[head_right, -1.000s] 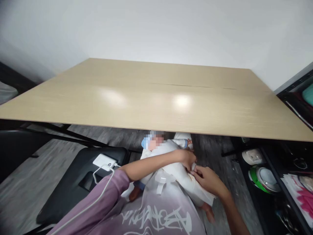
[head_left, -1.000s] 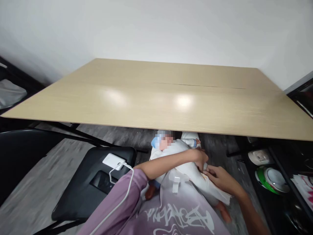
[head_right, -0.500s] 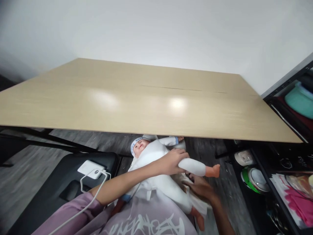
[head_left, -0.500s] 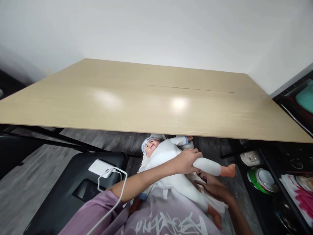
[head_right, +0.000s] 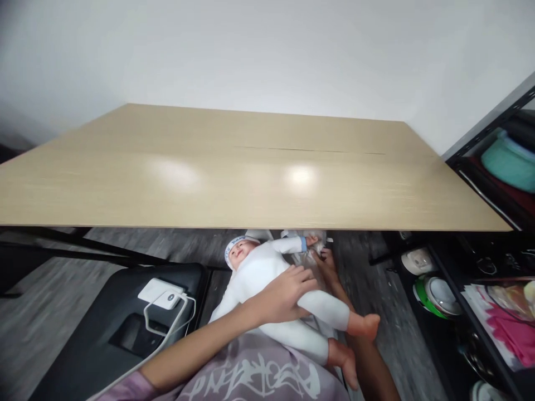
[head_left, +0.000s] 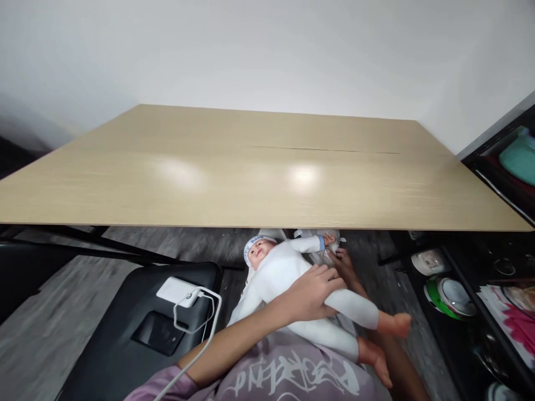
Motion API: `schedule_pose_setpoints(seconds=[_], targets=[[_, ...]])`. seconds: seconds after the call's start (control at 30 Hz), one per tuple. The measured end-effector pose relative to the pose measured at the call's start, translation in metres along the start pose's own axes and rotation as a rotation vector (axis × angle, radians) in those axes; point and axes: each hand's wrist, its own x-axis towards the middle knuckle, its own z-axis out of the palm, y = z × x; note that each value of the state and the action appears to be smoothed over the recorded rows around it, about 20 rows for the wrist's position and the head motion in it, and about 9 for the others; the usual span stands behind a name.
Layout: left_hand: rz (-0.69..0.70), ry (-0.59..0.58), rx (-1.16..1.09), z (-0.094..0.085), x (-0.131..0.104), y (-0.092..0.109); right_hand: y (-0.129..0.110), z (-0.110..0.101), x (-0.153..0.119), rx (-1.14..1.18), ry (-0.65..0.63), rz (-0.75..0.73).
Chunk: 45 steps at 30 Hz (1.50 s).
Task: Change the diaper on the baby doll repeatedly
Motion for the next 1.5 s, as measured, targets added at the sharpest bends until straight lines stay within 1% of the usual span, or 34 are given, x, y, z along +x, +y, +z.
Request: schedule_pose_setpoints(seconds=[0.03, 0.1, 0.2, 0.23, 0.27, 0.3, 0.33, 0.4, 0.43, 0.47, 0.5, 0.57, 0.63, 0.7, 0.73, 0.77, 0.8, 0.83, 0.87, 0.9, 0.93, 0.97, 1.03, 1.07, 1.13, 1.2, 1.27, 1.37, 1.43, 1.5], targets=[[0.022, -0.023, 0.038, 0.002, 0.000, 0.001, 0.005, 0.005, 0.005, -0.018, 0.034, 0.004], [0.042, -0.043, 0.075, 0.004, -0.001, 0.001, 0.012, 0.005, 0.009, -0.067, 0.101, -0.014], [0.030, -0.024, 0.067, 0.003, -0.004, -0.002, 0.012, -0.011, 0.005, -0.125, 0.199, -0.088], [0.027, -0.017, 0.063, 0.002, -0.004, -0.003, 0.008, -0.018, 0.002, -0.159, 0.209, -0.143], [0.030, -0.012, 0.061, 0.002, -0.005, -0.004, 0.001, -0.023, 0.001, -0.207, 0.191, -0.221], [0.040, -0.010, 0.058, 0.002, -0.005, -0.005, -0.008, -0.027, 0.000, -0.266, 0.141, -0.319], [0.055, -0.009, 0.053, 0.002, -0.004, -0.006, -0.020, -0.028, 0.000, -0.333, 0.055, -0.428], [0.097, -0.010, 0.032, 0.001, -0.001, -0.006, -0.046, -0.022, 0.006, -0.488, -0.179, -0.620], [0.114, -0.009, 0.011, -0.001, 0.000, -0.006, -0.061, -0.015, 0.010, -0.557, -0.292, -0.675], [0.123, -0.004, -0.018, -0.003, 0.001, -0.006, -0.074, -0.005, 0.015, -0.631, -0.387, -0.709], [0.124, 0.010, -0.054, -0.006, 0.001, -0.005, -0.087, 0.007, 0.020, -0.667, -0.443, -0.727], [0.120, 0.062, -0.150, -0.013, -0.007, -0.002, -0.107, 0.030, 0.028, -0.714, -0.515, -0.744], [0.126, 0.141, -0.262, -0.018, -0.027, -0.001, -0.121, 0.049, 0.029, -0.733, -0.567, -0.755], [0.090, 0.302, -0.334, -0.013, -0.060, -0.003, -0.132, 0.060, 0.026, -0.744, -0.609, -0.770], [0.032, 0.430, -0.335, -0.006, -0.081, -0.005, -0.137, 0.062, 0.023, -0.740, -0.621, -0.779], [-0.075, 0.603, -0.309, 0.004, -0.103, -0.008, -0.142, 0.063, 0.019, -0.723, -0.625, -0.788], [-0.227, 0.766, -0.261, 0.015, -0.124, -0.011, -0.147, 0.063, 0.015, -0.691, -0.624, -0.794], [-0.408, 0.880, -0.228, 0.027, -0.144, -0.014, -0.152, 0.062, 0.011, -0.646, -0.620, -0.800], [-0.585, 0.929, -0.257, 0.040, -0.162, -0.017, -0.156, 0.061, 0.007, -0.594, -0.615, -0.806], [-0.732, 0.938, -0.339, 0.051, -0.176, -0.020, -0.159, 0.060, 0.003, -0.543, -0.611, -0.812], [-0.846, 0.913, -0.443, 0.060, -0.186, -0.021, -0.162, 0.059, -0.001, -0.503, -0.612, -0.821], [-0.917, 0.870, -0.553, 0.066, -0.193, -0.022, -0.164, 0.057, -0.006, -0.476, -0.616, -0.830], [-0.970, 0.810, -0.709, 0.068, -0.197, -0.019, -0.169, 0.051, -0.015, -0.461, -0.623, -0.850], [-0.969, 0.806, -0.743, 0.065, -0.196, -0.017, -0.172, 0.045, -0.020, -0.469, -0.620, -0.862], [-0.930, 0.837, -0.745, 0.049, -0.191, -0.010, -0.183, 0.025, -0.030, -0.508, -0.595, -0.899], [-0.847, 0.853, -0.680, 0.023, -0.183, -0.006, -0.198, -0.003, -0.038, -0.571, -0.546, -0.944], [-0.726, 0.800, -0.558, -0.009, -0.171, -0.007, -0.211, -0.034, -0.041, -0.648, -0.452, -0.959], [-0.524, 0.681, -0.342, -0.062, -0.140, -0.025, -0.221, -0.070, -0.029, -0.785, -0.246, -0.919], [-0.456, 0.590, -0.279, -0.093, -0.110, -0.045, -0.218, -0.084, -0.010, -0.869, -0.114, -0.874], [-0.414, 0.504, -0.301, -0.117, -0.077, -0.069, -0.211, -0.093, 0.012, -0.953, -0.032, -0.824]])
